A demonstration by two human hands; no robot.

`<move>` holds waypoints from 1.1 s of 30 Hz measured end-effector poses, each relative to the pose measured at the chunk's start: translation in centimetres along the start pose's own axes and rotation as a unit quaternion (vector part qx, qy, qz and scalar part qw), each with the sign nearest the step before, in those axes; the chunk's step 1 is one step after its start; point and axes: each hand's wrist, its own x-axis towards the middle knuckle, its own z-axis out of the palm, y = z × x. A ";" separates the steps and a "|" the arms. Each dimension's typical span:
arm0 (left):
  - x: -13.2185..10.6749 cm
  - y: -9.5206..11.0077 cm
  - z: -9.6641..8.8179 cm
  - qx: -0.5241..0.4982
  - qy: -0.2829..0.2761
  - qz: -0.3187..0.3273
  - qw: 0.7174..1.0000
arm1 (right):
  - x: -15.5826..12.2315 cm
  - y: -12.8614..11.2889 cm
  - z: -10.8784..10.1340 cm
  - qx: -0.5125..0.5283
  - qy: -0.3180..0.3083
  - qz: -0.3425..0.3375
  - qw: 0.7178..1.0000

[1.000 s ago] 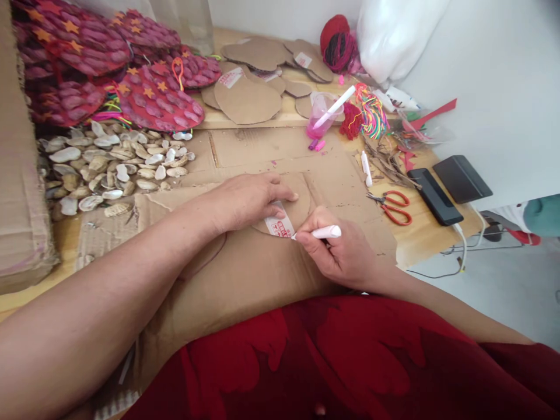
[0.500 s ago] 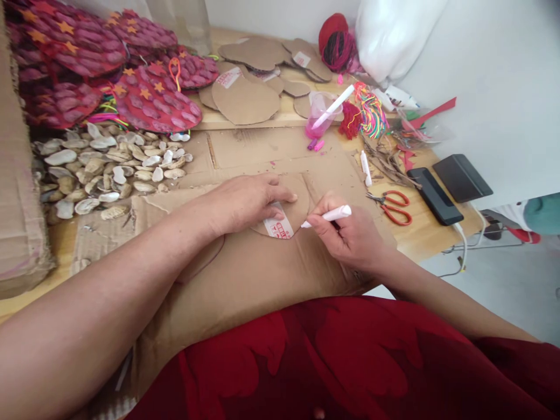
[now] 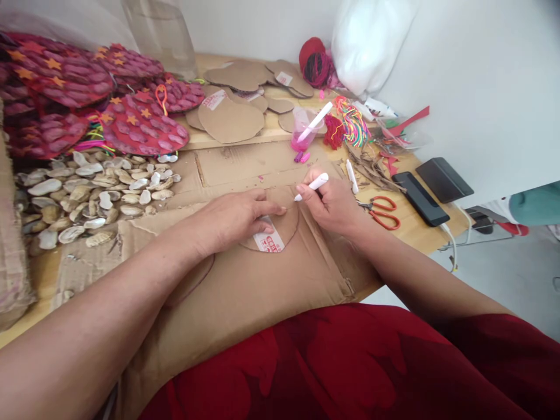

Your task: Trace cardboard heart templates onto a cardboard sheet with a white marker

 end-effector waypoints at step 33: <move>0.2 0.1 -0.6 -0.043 -0.001 -0.030 0.999 | -5.2 -6.3 -0.8 0.082 -0.136 -0.084 0.984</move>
